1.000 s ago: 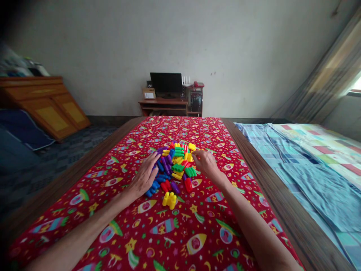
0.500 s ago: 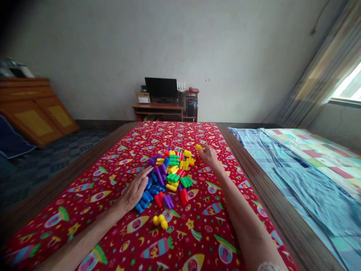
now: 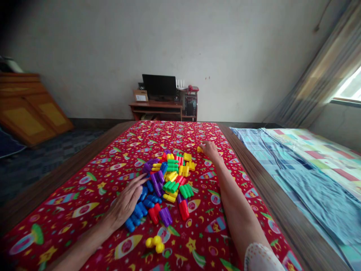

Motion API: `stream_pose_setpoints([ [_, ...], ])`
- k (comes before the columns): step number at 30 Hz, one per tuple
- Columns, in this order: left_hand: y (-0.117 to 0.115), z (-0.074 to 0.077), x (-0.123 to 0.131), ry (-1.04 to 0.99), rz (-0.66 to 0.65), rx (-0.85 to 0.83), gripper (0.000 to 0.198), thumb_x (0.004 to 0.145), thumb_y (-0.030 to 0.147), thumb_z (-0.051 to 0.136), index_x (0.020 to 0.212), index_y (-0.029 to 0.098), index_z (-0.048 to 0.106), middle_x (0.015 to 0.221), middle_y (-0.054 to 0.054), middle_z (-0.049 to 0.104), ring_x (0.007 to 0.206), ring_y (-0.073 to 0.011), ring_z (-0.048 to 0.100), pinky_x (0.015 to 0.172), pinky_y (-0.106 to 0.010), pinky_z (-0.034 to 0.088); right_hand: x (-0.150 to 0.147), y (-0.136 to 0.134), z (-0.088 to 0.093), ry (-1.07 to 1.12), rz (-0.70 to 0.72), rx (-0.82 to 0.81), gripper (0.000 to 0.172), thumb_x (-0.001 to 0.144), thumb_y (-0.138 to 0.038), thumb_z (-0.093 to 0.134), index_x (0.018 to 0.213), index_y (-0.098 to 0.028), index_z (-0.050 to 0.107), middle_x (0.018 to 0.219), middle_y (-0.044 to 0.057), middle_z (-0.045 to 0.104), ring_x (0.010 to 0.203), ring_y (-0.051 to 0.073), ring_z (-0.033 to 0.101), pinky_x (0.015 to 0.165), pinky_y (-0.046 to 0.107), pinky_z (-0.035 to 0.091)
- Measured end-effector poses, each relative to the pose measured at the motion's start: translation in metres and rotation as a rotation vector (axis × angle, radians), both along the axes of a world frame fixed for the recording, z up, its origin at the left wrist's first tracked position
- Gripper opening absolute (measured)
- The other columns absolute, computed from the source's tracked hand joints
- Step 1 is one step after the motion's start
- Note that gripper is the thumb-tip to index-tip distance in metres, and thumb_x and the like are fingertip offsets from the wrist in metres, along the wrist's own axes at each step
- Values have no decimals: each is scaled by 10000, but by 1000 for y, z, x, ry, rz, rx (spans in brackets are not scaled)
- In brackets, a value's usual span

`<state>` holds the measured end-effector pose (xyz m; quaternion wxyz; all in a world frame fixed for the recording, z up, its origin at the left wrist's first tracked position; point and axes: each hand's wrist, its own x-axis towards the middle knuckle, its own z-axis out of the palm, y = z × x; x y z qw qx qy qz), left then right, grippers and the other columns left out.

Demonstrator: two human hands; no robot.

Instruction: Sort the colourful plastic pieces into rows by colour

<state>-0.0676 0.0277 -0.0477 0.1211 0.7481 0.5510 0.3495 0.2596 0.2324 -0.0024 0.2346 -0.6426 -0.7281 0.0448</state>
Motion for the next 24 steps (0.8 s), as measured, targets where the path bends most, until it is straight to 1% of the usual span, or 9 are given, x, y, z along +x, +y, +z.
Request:
stream_pose_setpoints([
  [2,2,-3,-1,-6,-4,14,493,991,410,251,1284,182,576,1413,-112,519,1335,-231,458,1154,-438,348,2,-4,-3,-33,23,-9,395,896,-343,582,1240,-157,634,1072,131,708,999,222,644,857,296,459],
  [5,4,-6,-2,-13,-3,27,490,989,413,253,1281,192,577,1407,-104,524,1331,-228,461,1153,-436,350,0,-8,-5,-90,43,-26,389,841,-307,649,1213,-193,652,1086,115,710,1004,238,644,840,296,460],
  [8,3,-4,-1,-3,-2,32,490,987,409,249,1279,190,575,1392,-108,535,1316,-230,477,1142,-438,366,-3,-11,-6,-125,33,-25,341,866,-274,595,1192,-198,659,1068,116,714,990,243,650,816,293,458],
  [11,2,0,0,21,-8,21,484,985,403,261,1275,177,576,1384,-121,539,1304,-233,490,1131,-432,382,-5,-14,-5,-126,4,-12,341,903,-261,516,1210,-186,643,1046,120,718,977,240,655,799,288,455],
  [14,2,-1,0,31,-1,38,476,983,398,267,1286,198,574,1383,-106,545,1300,-237,496,1125,-434,392,-5,-16,-4,-110,-55,-8,339,929,-279,451,1180,-173,653,1007,124,722,939,236,661,777,287,456],
  [17,3,-5,-2,33,-1,63,480,983,395,262,1313,210,557,1385,-95,545,1298,-241,498,1125,-439,393,-3,-17,-5,-85,-164,-18,387,952,-280,353,1109,-138,678,996,151,716,928,248,658,761,304,462],
  [19,4,-8,-3,36,-2,64,479,985,393,257,1320,216,552,1391,-90,540,1297,-239,497,1125,-436,394,1,-17,-5,-68,-240,-37,408,950,-297,342,1074,-121,689,1019,172,707,947,265,652,755,320,468],
  [22,4,-10,-4,40,0,62,481,986,395,255,1317,214,554,1396,-90,536,1302,-236,492,1127,-431,391,10,-15,-5,-55,-300,-79,426,936,-399,400,1023,-122,712,1014,183,704,945,284,656,742,336,475],
  [24,5,-9,-3,39,4,61,481,985,397,259,1313,210,557,1395,-93,535,1304,-236,489,1129,-430,387,19,-13,-2,-55,-306,-101,492,929,-493,415,974,-117,729,972,190,709,922,290,663,735,340,476],
])
